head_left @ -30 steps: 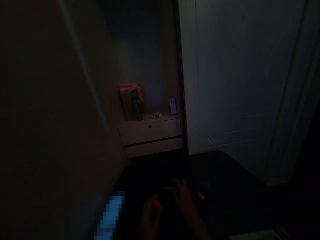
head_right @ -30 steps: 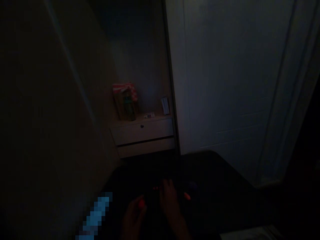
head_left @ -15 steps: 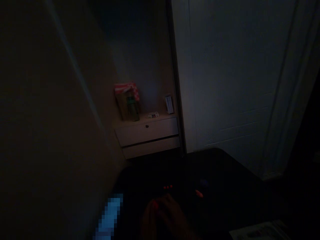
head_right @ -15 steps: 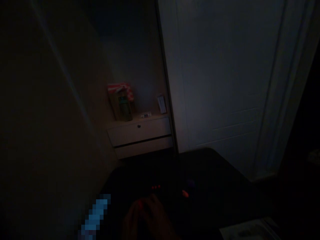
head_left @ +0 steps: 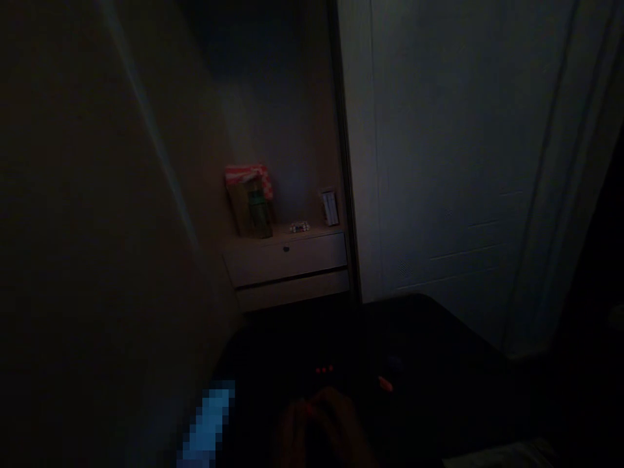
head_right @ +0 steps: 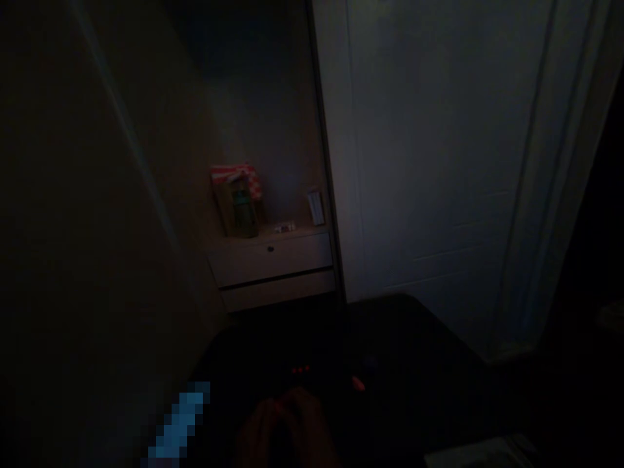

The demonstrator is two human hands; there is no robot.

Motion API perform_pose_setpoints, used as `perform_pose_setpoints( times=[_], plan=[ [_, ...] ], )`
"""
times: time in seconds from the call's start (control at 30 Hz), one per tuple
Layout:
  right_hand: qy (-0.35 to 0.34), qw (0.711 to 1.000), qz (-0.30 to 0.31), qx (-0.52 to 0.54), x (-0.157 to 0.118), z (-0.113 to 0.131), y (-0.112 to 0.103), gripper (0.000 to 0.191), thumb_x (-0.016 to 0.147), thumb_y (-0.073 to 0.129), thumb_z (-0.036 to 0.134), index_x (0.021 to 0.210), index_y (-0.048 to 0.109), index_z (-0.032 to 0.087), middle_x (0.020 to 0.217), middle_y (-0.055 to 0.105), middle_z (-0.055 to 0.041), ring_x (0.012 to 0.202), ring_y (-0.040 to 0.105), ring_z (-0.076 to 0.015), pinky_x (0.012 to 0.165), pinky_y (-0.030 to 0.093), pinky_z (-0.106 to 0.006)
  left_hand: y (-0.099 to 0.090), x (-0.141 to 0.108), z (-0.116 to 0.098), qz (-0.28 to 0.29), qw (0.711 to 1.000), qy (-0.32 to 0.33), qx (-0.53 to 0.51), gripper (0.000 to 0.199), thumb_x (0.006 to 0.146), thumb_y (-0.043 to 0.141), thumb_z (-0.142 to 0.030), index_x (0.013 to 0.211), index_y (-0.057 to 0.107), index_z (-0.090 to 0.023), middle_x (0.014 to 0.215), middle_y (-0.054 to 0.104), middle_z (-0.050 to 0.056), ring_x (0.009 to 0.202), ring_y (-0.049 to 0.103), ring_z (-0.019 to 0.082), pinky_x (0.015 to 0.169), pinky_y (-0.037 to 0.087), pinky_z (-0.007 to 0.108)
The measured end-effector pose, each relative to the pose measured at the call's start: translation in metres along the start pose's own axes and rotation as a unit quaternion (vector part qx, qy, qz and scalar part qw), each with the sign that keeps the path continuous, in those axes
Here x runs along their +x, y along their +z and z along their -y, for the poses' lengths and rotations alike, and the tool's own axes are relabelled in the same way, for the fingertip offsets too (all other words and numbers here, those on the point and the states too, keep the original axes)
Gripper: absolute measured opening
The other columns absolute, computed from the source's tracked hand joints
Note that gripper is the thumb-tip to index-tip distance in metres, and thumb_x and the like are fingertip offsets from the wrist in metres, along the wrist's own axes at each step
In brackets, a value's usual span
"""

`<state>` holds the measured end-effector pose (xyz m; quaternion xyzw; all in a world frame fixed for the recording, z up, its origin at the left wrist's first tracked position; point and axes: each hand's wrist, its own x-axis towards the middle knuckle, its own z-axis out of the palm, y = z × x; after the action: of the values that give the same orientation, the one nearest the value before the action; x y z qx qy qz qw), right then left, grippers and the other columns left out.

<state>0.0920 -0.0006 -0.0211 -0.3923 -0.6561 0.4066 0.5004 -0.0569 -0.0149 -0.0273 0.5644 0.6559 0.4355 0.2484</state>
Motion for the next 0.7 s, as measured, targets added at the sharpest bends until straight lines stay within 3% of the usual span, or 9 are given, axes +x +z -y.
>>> perform_pose_setpoints(
  times=[0.17, 0.37, 0.7],
  plan=[
    [0.015, 1.0, -0.018, -0.013, 0.0, 0.003, -0.001, 0.04, 0.095, 0.057, 0.057, 0.088, 0.073, 0.021, 0.091, 0.074, -0.0052, 0.087, 0.067, -0.022, 0.082, 0.05, -0.031, 0.0, -0.003, -0.009, 0.021, 1.0, 0.003, -0.023, 0.054, 0.088, 0.041, -0.07, 0.098, 0.071, -0.026, 0.098, 0.079, 0.008, 0.097, 0.074, 0.026, 0.086, 0.057, 0.033],
    [0.002, 1.0, -0.01, -0.005, -0.003, 0.013, -0.003, 0.037, 0.095, 0.057, 0.057, 0.094, 0.074, 0.023, 0.095, 0.075, -0.0053, 0.092, 0.068, -0.0231, 0.086, 0.051, -0.031, -0.005, -0.004, -0.013, 0.028, 0.995, -0.008, -0.098, 0.061, 0.08, 0.05, -0.078, 0.094, 0.07, -0.022, 0.097, 0.078, 0.007, 0.097, 0.072, 0.026, 0.089, 0.056, 0.033],
    [0.009, 1.0, -0.017, -0.024, -0.004, 0.0, 0.002, 0.031, 0.093, 0.063, 0.053, 0.094, 0.076, 0.024, 0.095, 0.076, -0.0057, 0.093, 0.069, -0.0242, 0.087, 0.051, -0.032, -0.006, 0.006, 0.005, 0.039, 0.984, 0.0, -0.172, 0.059, 0.073, 0.063, -0.076, 0.089, 0.071, -0.019, 0.09, 0.075, 0.008, 0.091, 0.07, 0.025, 0.086, 0.055, 0.032]
  ],
)
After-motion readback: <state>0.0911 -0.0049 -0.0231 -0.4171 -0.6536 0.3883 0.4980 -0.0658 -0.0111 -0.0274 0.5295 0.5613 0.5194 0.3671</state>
